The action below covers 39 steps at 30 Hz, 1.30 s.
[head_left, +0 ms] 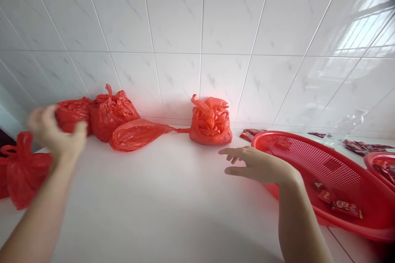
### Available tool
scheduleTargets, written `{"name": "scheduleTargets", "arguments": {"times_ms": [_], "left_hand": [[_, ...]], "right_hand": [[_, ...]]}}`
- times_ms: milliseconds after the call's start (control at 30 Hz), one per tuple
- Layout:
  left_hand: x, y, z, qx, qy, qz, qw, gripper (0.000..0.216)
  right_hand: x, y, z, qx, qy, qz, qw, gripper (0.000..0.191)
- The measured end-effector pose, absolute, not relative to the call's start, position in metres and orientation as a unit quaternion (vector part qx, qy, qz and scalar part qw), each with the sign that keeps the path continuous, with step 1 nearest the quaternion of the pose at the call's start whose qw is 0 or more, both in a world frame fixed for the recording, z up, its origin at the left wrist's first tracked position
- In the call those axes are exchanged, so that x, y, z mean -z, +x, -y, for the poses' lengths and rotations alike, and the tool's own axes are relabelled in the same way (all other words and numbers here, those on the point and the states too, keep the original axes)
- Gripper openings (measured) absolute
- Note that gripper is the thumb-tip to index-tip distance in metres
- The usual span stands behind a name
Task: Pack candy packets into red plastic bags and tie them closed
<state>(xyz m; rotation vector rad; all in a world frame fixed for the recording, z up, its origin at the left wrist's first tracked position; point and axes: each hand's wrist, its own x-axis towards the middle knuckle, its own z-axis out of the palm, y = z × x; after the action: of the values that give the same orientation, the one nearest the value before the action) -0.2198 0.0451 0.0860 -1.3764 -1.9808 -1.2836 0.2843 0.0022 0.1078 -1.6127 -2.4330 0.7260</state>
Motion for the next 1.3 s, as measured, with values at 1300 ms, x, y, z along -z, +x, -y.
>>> {"name": "scheduleTargets", "arguments": {"times_ms": [1300], "left_hand": [[-0.087,0.032,-0.059,0.524,-0.366,0.363,-0.678,0.027]], "right_hand": [[-0.114,0.26,-0.006,-0.092,-0.499,0.819,0.268,0.086]]}}
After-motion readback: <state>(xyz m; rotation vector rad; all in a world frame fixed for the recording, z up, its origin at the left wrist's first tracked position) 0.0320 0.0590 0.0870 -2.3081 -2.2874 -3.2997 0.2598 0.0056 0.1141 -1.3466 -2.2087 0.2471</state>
